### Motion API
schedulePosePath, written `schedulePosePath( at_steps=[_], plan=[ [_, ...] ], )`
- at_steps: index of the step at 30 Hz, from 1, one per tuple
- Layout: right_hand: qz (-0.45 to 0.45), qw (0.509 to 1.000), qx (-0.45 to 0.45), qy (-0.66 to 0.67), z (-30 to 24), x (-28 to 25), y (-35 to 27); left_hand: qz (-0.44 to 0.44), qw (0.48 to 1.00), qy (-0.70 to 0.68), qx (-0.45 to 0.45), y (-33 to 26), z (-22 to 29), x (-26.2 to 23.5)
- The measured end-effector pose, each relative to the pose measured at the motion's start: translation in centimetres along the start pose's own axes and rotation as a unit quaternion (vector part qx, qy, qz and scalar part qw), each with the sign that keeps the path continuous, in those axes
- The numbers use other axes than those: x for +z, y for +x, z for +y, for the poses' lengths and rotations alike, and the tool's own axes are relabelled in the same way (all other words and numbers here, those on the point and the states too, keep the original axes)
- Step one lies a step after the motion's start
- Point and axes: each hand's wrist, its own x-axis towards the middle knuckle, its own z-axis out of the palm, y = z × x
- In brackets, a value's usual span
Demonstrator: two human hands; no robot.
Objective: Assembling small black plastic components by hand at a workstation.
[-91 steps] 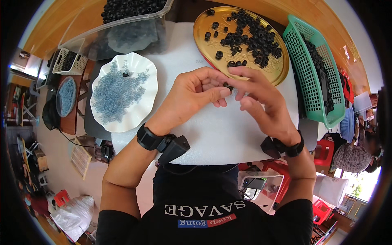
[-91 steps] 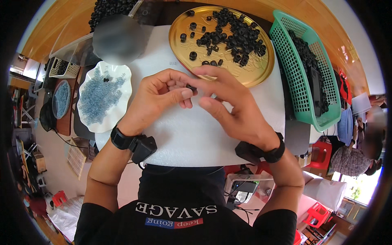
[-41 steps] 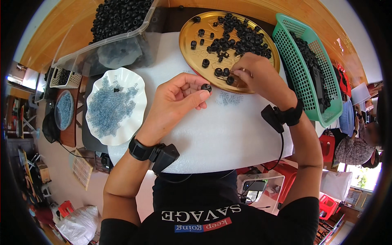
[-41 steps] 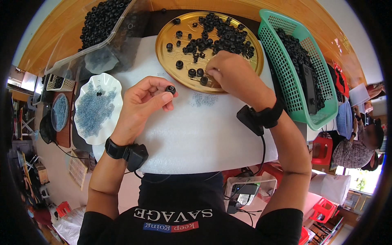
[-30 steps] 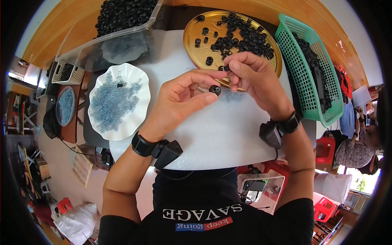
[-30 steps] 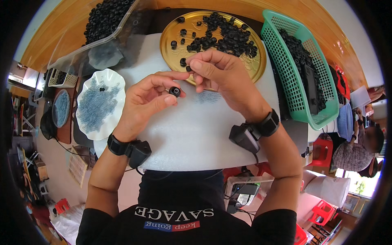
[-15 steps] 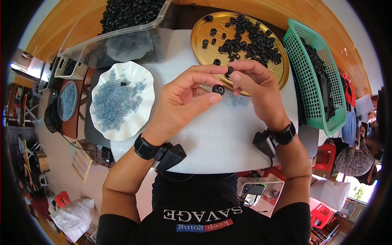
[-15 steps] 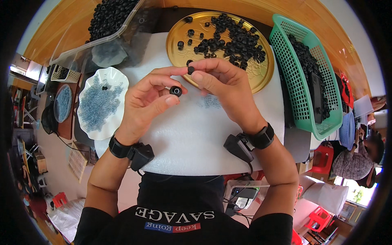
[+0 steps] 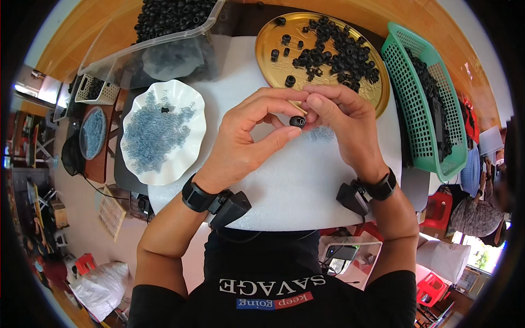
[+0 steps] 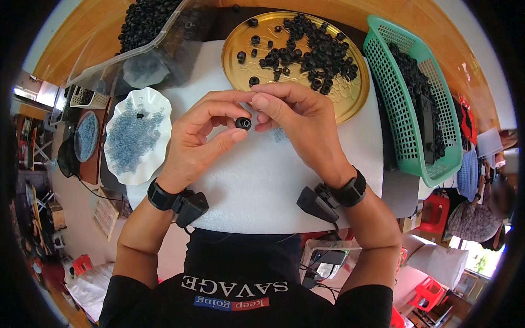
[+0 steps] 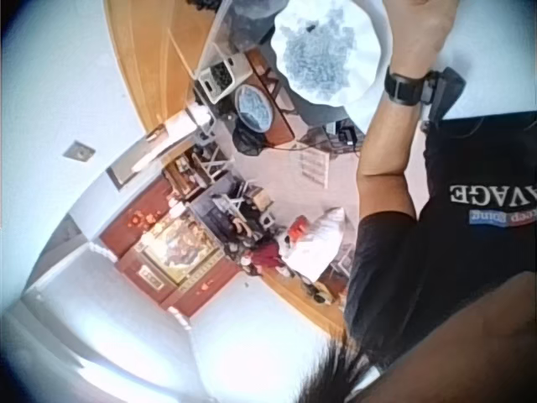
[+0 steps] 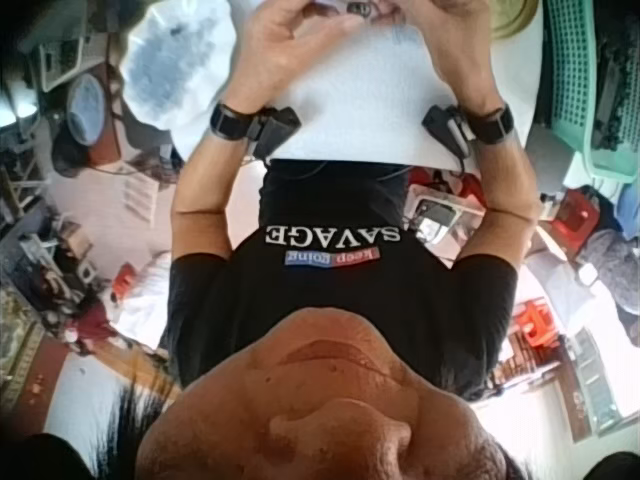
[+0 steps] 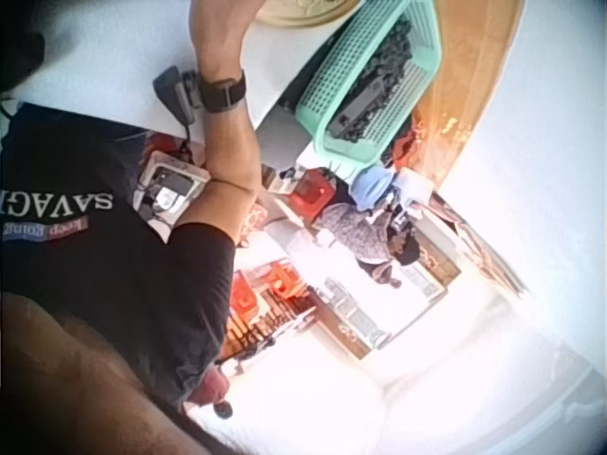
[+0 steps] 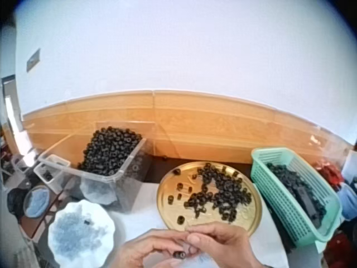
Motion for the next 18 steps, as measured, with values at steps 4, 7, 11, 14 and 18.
schedulePosePath(
  at_steps=[4, 7, 11, 14, 18],
  plan=[
    [-0.01, 1.0, 0.001, 0.006, 0.06, -0.23, 0.28, 0.015, 0.993, -0.118, -0.012, 0.03, -0.96, 0.25],
    [0.003, 1.0, -0.016, -0.019, -0.43, -0.24, -0.03, 0.043, 0.983, -0.172, -0.047, 0.14, -0.84, 0.11],
    [-0.012, 1.0, -0.006, -0.026, -0.73, -0.47, -0.33, 0.058, 0.972, -0.196, -0.12, 0.03, -0.71, -0.06],
    [-0.054, 0.998, 0.0, -0.014, -0.46, -0.55, -0.3, 0.046, 0.965, -0.217, -0.141, 0.09, -0.51, -0.02],
    [-0.1, 0.995, 0.004, 0.003, -0.17, -0.49, -0.3, 0.037, 0.966, -0.213, -0.145, 0.08, -0.55, 0.03]
  ],
)
